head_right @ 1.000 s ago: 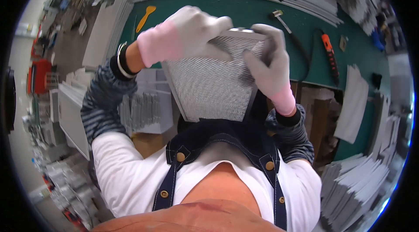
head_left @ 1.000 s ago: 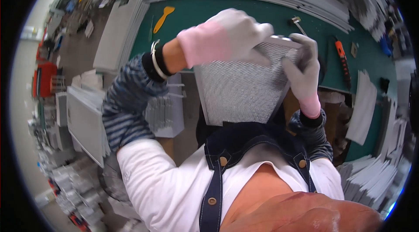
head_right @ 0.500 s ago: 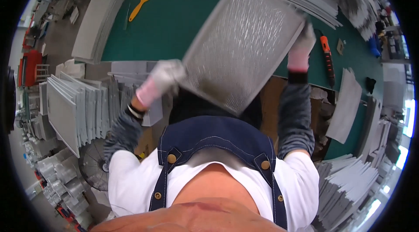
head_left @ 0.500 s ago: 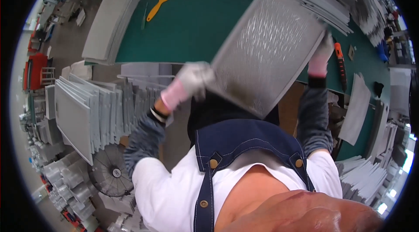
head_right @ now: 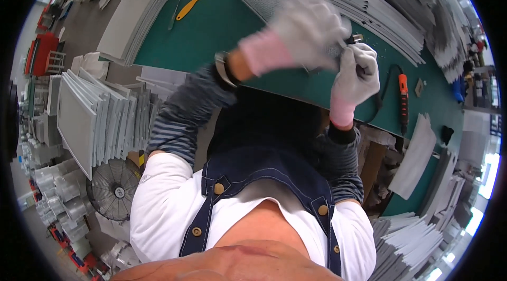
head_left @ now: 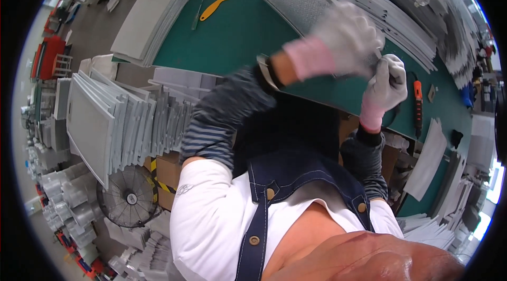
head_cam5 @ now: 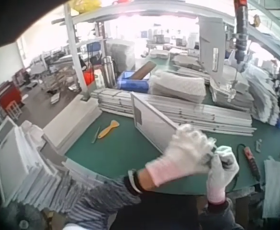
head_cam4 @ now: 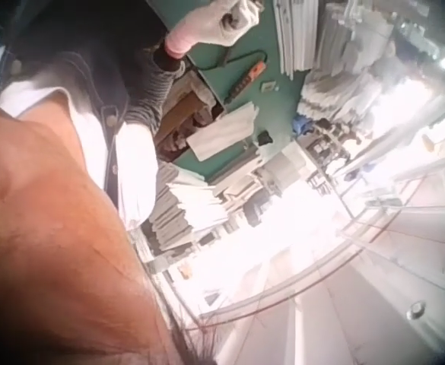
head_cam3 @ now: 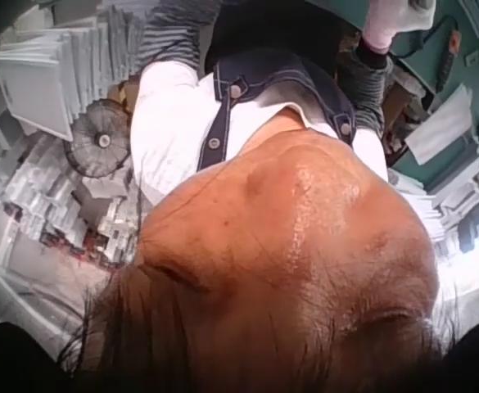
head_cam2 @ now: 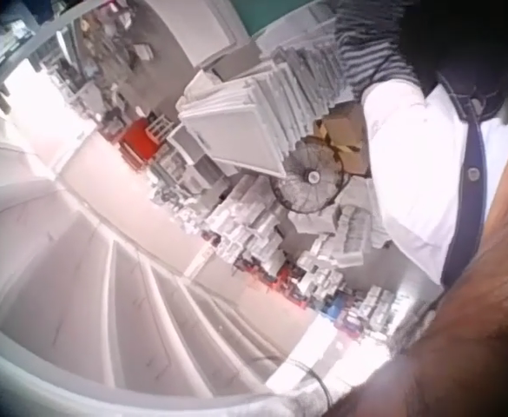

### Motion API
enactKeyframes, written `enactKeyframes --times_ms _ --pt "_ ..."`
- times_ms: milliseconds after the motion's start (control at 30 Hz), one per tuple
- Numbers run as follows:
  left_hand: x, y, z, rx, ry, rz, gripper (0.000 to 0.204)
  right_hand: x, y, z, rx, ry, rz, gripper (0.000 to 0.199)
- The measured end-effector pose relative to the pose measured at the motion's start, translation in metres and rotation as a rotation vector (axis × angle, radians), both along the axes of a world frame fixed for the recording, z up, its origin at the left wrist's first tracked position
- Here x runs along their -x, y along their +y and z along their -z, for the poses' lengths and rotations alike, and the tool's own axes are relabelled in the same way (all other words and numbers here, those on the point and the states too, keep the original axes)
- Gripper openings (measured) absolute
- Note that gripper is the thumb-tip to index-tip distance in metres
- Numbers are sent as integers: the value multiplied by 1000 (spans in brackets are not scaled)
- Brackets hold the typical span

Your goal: Assemble metal mesh filters by fitting frames and securing components using a mallet and pneumatic tool.

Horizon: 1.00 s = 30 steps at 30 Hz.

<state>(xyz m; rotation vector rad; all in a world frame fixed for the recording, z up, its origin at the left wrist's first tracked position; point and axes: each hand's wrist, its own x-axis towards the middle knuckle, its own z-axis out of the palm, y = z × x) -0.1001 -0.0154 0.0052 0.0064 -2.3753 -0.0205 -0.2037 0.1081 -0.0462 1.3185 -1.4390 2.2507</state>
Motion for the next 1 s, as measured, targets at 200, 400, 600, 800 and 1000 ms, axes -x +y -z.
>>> enactKeyframes --times_ms 200,400,600,800,1000 --pt "0 -7 8 33 195 -184 57 35 24 -27 -502 249 -257 15" --pt "6 -10 28 -74 230 -80 50 138 15 26 -1265 645 188 33" --pt "15 -13 28 -58 331 -63 44 143 -21 80 -1568 657 563 36" --pt "30 -10 28 -102 453 -52 32 162 -17 97 -1153 500 491 18" --pt "33 -18 37 -51 474 -66 39 96 2 -58 -936 -6 -318 15"
